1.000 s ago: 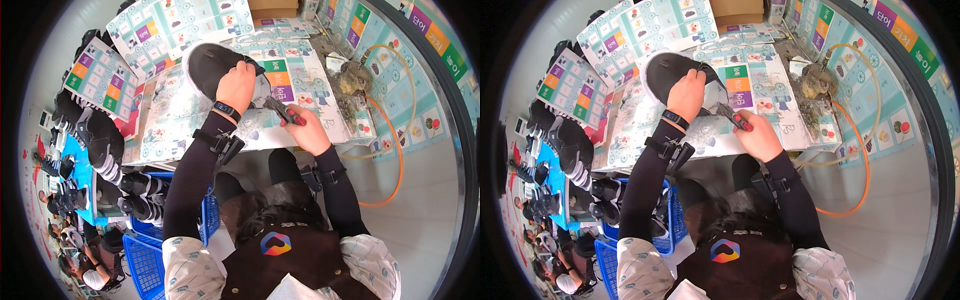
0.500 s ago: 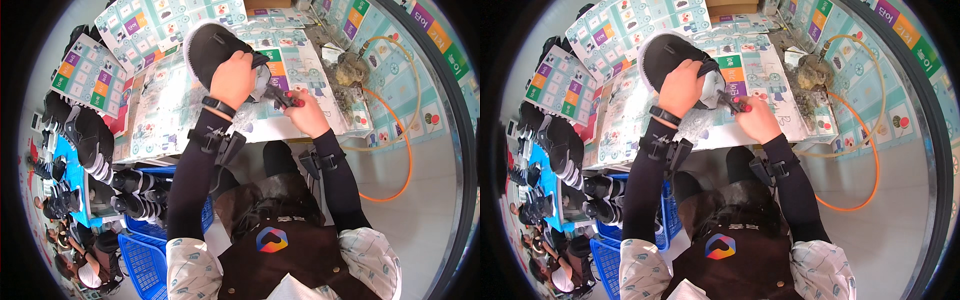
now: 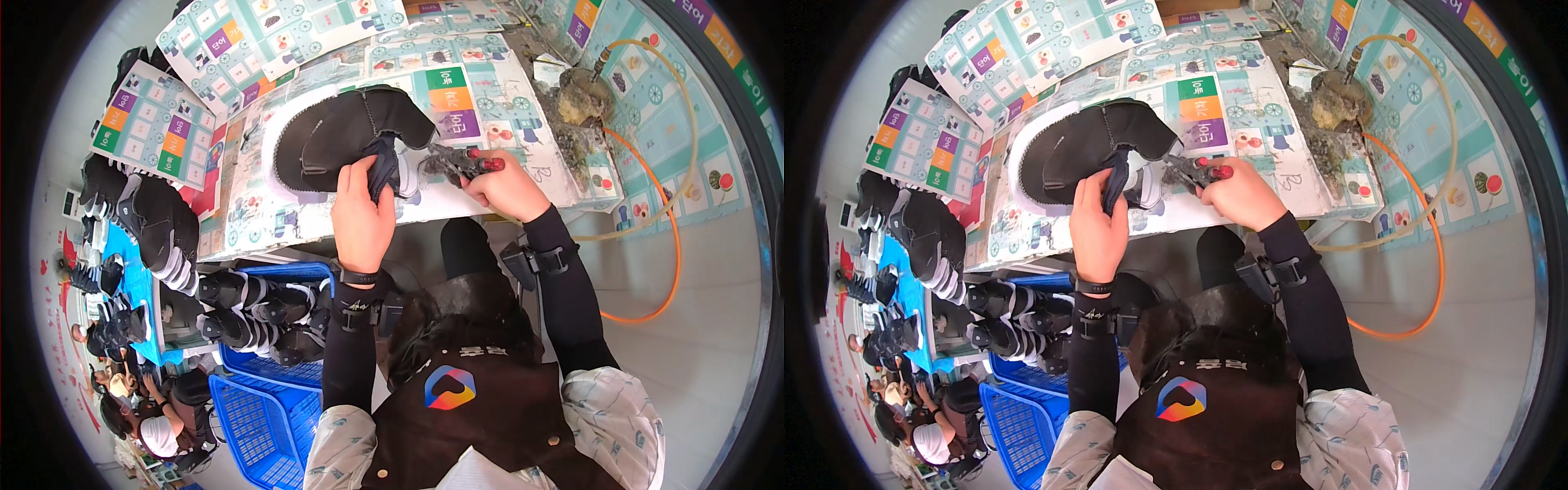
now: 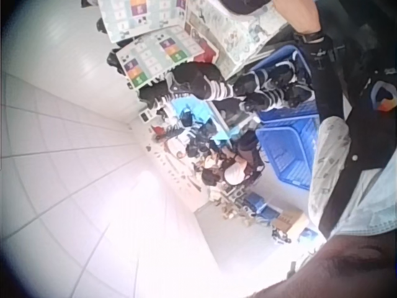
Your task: Process shoe uppers using a hand tool at a manufacturing workstation.
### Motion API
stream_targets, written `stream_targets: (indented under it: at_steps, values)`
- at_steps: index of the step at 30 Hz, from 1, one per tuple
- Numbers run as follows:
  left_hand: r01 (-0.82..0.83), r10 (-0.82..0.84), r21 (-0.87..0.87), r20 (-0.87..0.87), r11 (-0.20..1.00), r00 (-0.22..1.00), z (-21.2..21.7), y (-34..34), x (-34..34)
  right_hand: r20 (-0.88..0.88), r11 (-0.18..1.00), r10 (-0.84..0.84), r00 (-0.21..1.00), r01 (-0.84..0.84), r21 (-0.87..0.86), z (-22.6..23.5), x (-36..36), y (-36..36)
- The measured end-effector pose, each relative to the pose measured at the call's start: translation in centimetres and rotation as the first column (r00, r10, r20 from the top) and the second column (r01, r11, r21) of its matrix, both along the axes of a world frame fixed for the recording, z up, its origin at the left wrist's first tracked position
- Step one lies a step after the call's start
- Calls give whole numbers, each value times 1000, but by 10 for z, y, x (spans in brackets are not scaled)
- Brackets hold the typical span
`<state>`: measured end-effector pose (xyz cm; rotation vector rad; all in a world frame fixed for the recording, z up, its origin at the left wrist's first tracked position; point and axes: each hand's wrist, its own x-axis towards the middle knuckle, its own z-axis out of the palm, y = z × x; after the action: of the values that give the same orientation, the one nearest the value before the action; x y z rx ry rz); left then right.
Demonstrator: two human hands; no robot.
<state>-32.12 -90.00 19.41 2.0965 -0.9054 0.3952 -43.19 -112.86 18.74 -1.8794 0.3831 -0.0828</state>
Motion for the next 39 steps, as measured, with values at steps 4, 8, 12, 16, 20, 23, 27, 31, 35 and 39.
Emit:
stream_targets:
  at_steps: [4, 8, 12, 16, 20, 23, 27, 31, 35, 39]
  values:
    - [27, -28, -23, -27, 999, 999, -11, 7, -3, 5, 991, -45, 999, 44, 125, -6, -4, 1]
    - [25, -25, -21, -17, 999, 1000, -13, 9, -7, 340, 865, 332, 880, -140, -482, -17, -2, -12]
    - [24, -24, -19, -22, 1000, 999, -14, 9, -9, 57, 999, 5, 998, -2, -51, 2, -4, 0]
    - [33, -35, -43, -47, 999, 998, -16, 9, -11, 147, 987, 119, 982, -101, -123, -6, -9, -6]
    - [30, -31, -39, -36, 999, 999, -20, 14, -12, 148, 959, 279, 949, -265, -104, 4, -15, 0]
    - [27, -29, -35, -40, 999, 999, -23, 12, -13, 188, 956, 253, 949, -216, -200, -8, -15, -7]
    - [21, -23, -41, -43, 999, 999, -19, 12, -12, 33, 1000, -9, 999, 9, 3, 6, -13, 1]
    - [23, -25, -36, -44, 999, 999, -19, 11, -8, 330, 801, 358, 874, -105, -589, -8, -10, -2]
    - [18, -19, -36, -32, 999, 999, -12, 8, -8, 154, 978, 203, 967, -209, 24, 5, -18, 3]
    - [-72, 97, -135, 196, 988, 976, 12, 15, 17, 125, 998, -10, 992, 19, -66, -4, -17, -13]
